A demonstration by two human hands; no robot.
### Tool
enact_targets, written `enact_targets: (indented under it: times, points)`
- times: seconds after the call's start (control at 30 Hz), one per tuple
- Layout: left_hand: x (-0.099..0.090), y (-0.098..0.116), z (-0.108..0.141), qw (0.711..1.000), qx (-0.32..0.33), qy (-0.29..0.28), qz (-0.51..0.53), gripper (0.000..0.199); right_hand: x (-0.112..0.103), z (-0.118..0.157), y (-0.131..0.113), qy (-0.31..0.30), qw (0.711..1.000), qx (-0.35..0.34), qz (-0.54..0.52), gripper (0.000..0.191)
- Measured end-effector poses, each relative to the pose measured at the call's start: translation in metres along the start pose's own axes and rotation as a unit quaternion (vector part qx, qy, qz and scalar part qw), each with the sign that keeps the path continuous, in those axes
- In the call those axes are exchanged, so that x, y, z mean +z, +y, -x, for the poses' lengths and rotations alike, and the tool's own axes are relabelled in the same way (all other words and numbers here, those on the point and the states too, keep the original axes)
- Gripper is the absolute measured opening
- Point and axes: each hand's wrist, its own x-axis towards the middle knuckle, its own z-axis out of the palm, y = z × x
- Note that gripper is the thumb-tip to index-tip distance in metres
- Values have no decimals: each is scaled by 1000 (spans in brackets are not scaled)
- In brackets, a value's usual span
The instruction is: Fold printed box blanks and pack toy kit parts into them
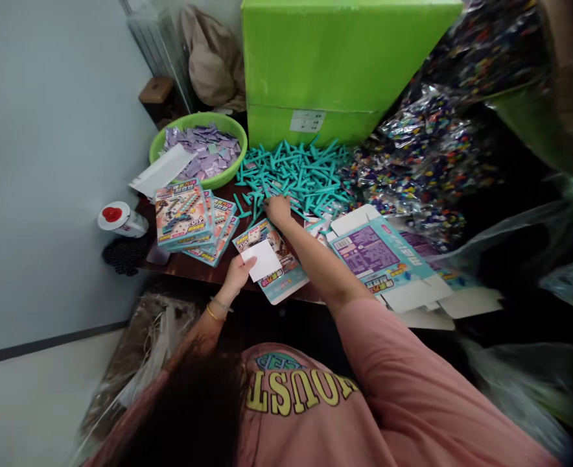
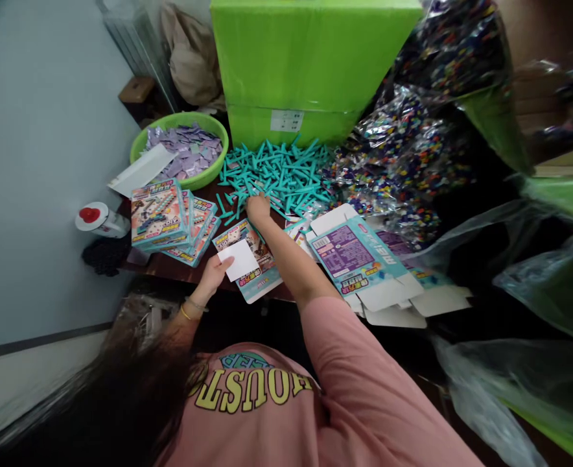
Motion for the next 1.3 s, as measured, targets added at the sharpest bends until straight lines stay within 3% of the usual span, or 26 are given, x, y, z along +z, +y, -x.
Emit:
enact_targets:
  times: [0.1,0.2,0.27,0.3,0.37,0.43,0.5,0.6,0.73,0.8,0.83,0.9,0.97,1.03,1.13,1.23,1.3]
  points:
    - [-2,-1,-2,1000,-12,1,19,55,-1,6,6,4,1000,-7,-29,36]
    - [-3,1,-4,999,-24,-6,47,57,-14,33,27,96,980,-14,-172,39]
    - [0,4,-3,998,-17,-2,64,58,-21,68,36,137,925,-29,-353,42]
    - [4,5,-1,997,-5,5,71,58,-23,90,37,126,888,-39,-441,43]
    - [18,8,7,994,28,31,99,58,-20,138,31,71,819,-50,-567,44]
    - [39,13,20,983,59,59,164,58,-11,181,20,49,784,-32,-618,41]
    - [64,18,33,964,65,58,252,55,-3,210,7,76,764,6,-640,36]
    - [94,27,51,937,9,7,348,45,1,224,1,155,751,54,-639,32]
    - [104,41,67,914,-123,-77,379,31,-1,223,16,314,778,46,-542,34]
    - [100,48,74,900,-171,-127,380,37,3,227,25,351,823,-38,-445,27]
    - [97,51,76,895,-179,-136,384,39,7,231,29,343,846,-102,-394,23]
    - [89,54,76,899,-177,-97,389,34,15,240,31,289,877,-230,-307,22]
    - [80,53,72,909,-184,-14,373,25,20,245,32,225,885,-313,-262,24]
    - [69,49,65,917,-188,47,350,23,19,238,35,173,885,-348,-254,26]
    - [50,43,58,932,-150,54,325,24,5,199,44,142,908,-292,-266,31]
    - [34,37,58,949,-121,28,291,30,-9,132,49,116,961,-149,-204,36]
    - [27,33,59,954,-112,29,276,32,-12,87,44,80,981,-101,-146,35]
